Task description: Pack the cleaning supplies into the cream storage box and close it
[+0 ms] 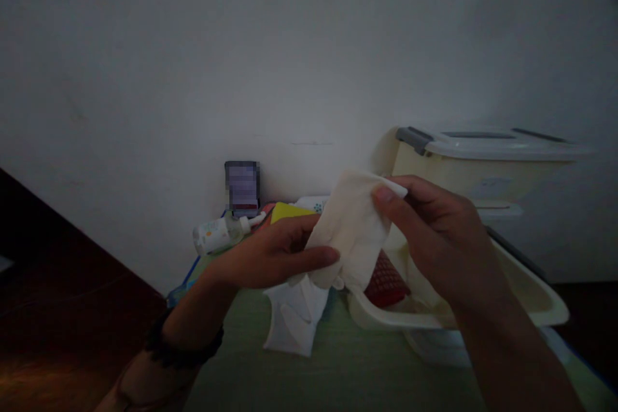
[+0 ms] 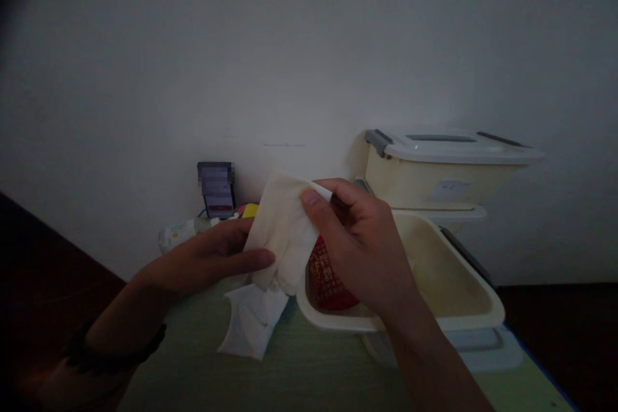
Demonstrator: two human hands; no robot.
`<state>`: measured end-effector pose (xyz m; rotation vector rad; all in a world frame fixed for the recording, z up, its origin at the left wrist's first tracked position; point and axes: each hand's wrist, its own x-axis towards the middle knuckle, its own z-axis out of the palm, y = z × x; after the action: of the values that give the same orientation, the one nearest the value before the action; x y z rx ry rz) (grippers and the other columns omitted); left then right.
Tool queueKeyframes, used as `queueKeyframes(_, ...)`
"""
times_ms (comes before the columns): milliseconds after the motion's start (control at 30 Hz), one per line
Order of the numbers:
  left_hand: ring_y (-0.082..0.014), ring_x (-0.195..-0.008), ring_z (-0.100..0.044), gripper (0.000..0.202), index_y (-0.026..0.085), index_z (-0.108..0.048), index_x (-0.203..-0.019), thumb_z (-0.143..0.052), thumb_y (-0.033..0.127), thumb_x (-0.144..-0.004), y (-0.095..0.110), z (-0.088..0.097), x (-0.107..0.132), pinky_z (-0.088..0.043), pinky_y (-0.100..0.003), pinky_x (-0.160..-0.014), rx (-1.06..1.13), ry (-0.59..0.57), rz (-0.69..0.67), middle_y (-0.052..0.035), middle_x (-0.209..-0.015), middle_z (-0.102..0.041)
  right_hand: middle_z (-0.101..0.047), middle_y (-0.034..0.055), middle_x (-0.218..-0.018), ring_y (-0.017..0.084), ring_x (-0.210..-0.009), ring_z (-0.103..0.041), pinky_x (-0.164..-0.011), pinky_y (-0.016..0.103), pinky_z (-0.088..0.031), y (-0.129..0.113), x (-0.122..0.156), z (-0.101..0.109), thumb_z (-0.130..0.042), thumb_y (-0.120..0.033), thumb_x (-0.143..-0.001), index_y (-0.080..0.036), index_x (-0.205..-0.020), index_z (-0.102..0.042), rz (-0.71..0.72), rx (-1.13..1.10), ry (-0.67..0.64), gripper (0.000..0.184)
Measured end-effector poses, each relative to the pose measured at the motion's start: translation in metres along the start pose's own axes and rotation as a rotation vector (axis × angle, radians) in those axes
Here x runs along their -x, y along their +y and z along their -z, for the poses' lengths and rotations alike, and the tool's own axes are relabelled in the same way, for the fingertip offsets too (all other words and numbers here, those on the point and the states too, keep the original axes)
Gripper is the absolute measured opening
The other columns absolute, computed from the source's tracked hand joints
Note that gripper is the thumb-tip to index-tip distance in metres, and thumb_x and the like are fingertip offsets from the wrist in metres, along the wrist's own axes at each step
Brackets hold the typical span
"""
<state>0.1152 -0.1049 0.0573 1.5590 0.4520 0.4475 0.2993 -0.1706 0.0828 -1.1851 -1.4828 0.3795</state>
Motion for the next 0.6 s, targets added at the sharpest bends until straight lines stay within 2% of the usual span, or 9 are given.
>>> queueKeyframes(333, -0.0102, -0.071, -0.065, 0.012, 0.015, -0.069, -0.091, -0.067, 0.018, -0.08, -0.005, 0.001, -0.006, -0.05, -0.019, -0.067, 0.146, -0.115, 0.092, -0.002, -0.083, -0.072, -0.065, -0.0027, -0.062, 0.009, -0.052, -0.057, -0.041, 0.018, -0.041, 0.001, 0.002, 0.0, -0.056, -0.031, -0.087, -0.02, -0.081, -0.068, -0.04, 0.023, 0.0, 0.018)
queueKeyframes(433, -0.0086, -0.065, -0.064, 0.011, 0.014, -0.069, -0.088, -0.065, 0.022, -0.082, -0.008, 0.001, -0.006, -0.049, -0.017, -0.063, 0.14, -0.073, 0.14, -0.0021, -0.078, -0.072, -0.065, -0.0024, -0.063, 0.01, -0.053, -0.059, -0.042, 0.018, -0.042, -0.001, 0.003, -0.001, -0.056, -0.031, -0.088, -0.021, -0.082, -0.069, -0.004, 0.065, 0.013, 0.017)
queueKeyframes(600, -0.0097, -0.051, -0.062, 0.019, 0.011, -0.069, -0.078, -0.063, 0.028, -0.083, -0.013, 0.003, -0.009, -0.047, -0.017, -0.05, 0.16, 0.026, 0.174, -0.0049, -0.066, -0.071, -0.071, -0.0003, -0.075, 0.013, -0.061, -0.064, -0.055, 0.024, -0.051, -0.003, 0.007, -0.004, -0.058, -0.029, -0.086, -0.022, -0.091, -0.07, 0.136, 0.212, 0.013, 0.015)
